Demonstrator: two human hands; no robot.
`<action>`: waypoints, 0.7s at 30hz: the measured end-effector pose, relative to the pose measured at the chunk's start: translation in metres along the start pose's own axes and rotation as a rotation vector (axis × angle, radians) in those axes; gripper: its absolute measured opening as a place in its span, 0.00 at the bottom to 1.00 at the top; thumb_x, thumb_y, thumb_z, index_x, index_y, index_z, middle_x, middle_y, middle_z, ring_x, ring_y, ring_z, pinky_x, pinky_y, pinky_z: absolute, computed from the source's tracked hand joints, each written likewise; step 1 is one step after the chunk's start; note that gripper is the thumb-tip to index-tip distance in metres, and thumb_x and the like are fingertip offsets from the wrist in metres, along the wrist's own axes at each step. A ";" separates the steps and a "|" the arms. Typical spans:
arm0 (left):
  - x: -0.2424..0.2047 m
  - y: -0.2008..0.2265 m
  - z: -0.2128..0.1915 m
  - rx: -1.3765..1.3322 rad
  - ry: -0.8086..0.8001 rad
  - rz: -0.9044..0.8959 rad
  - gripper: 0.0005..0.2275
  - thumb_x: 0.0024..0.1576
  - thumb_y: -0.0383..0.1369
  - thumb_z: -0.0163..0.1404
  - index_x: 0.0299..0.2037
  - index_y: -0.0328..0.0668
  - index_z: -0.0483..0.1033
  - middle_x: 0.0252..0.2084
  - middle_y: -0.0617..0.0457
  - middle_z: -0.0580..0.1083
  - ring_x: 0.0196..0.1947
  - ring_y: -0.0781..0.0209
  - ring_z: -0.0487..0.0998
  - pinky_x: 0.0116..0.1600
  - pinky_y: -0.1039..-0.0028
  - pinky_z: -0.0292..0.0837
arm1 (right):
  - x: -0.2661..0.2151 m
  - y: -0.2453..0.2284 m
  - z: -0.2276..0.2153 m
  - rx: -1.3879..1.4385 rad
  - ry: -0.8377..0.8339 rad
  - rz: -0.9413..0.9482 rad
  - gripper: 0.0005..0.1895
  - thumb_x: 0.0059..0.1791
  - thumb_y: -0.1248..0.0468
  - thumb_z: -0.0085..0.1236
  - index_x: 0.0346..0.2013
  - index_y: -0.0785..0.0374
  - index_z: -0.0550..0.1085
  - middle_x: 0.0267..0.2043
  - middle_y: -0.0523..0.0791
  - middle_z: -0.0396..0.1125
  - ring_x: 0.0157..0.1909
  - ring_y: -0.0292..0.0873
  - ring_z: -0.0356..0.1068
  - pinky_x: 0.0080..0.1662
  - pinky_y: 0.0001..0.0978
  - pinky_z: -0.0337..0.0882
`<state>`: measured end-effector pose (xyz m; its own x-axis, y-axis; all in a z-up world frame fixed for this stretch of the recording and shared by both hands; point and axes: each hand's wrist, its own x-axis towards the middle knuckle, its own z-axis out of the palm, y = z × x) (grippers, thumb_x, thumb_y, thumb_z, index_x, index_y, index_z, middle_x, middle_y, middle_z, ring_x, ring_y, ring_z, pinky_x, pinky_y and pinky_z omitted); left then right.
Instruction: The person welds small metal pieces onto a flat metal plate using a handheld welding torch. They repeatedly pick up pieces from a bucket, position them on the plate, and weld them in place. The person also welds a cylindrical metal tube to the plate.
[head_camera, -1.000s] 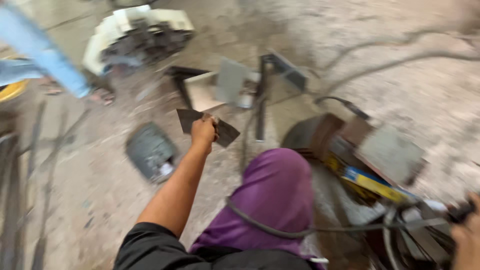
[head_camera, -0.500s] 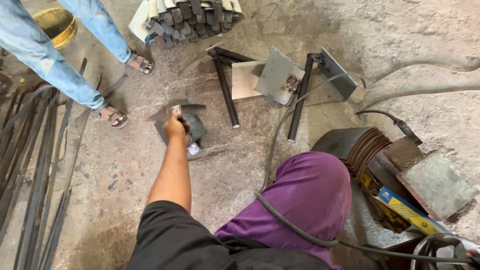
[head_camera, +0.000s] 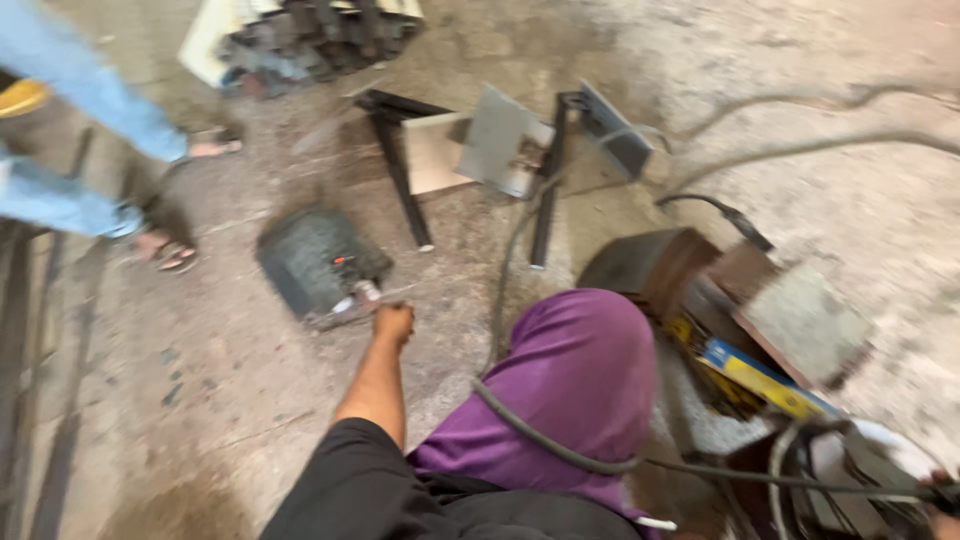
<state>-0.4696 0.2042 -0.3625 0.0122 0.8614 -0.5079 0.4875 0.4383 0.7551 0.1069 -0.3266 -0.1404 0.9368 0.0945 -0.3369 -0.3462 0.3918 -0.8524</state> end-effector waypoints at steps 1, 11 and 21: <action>0.010 0.015 0.004 0.141 0.021 0.093 0.15 0.61 0.41 0.50 0.41 0.36 0.82 0.29 0.42 0.79 0.27 0.49 0.78 0.33 0.59 0.71 | 0.004 -0.001 -0.005 -0.001 -0.022 0.001 0.15 0.54 0.54 0.58 0.51 0.56 0.69 0.42 0.47 0.67 0.39 0.52 0.70 0.41 0.51 0.74; 0.034 0.104 0.189 0.435 -0.291 0.640 0.19 0.57 0.45 0.55 0.48 0.35 0.82 0.46 0.38 0.80 0.49 0.41 0.80 0.54 0.58 0.74 | -0.068 -0.013 -0.059 -0.175 0.086 -0.105 0.12 0.53 0.57 0.57 0.48 0.55 0.68 0.41 0.48 0.67 0.38 0.53 0.69 0.41 0.54 0.72; -0.037 0.187 0.358 0.689 -0.545 0.723 0.22 0.56 0.50 0.57 0.49 0.37 0.80 0.50 0.38 0.78 0.53 0.40 0.78 0.57 0.57 0.73 | -0.085 -0.003 -0.034 -0.314 0.128 -0.162 0.24 0.50 0.66 0.60 0.61 0.57 0.67 0.39 0.46 0.69 0.33 0.48 0.72 0.36 0.46 0.74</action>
<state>-0.0660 0.1627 -0.3512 0.7816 0.5547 -0.2854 0.5859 -0.4957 0.6410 0.0270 -0.3671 -0.1227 0.9735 -0.0689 -0.2179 -0.2115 0.0904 -0.9732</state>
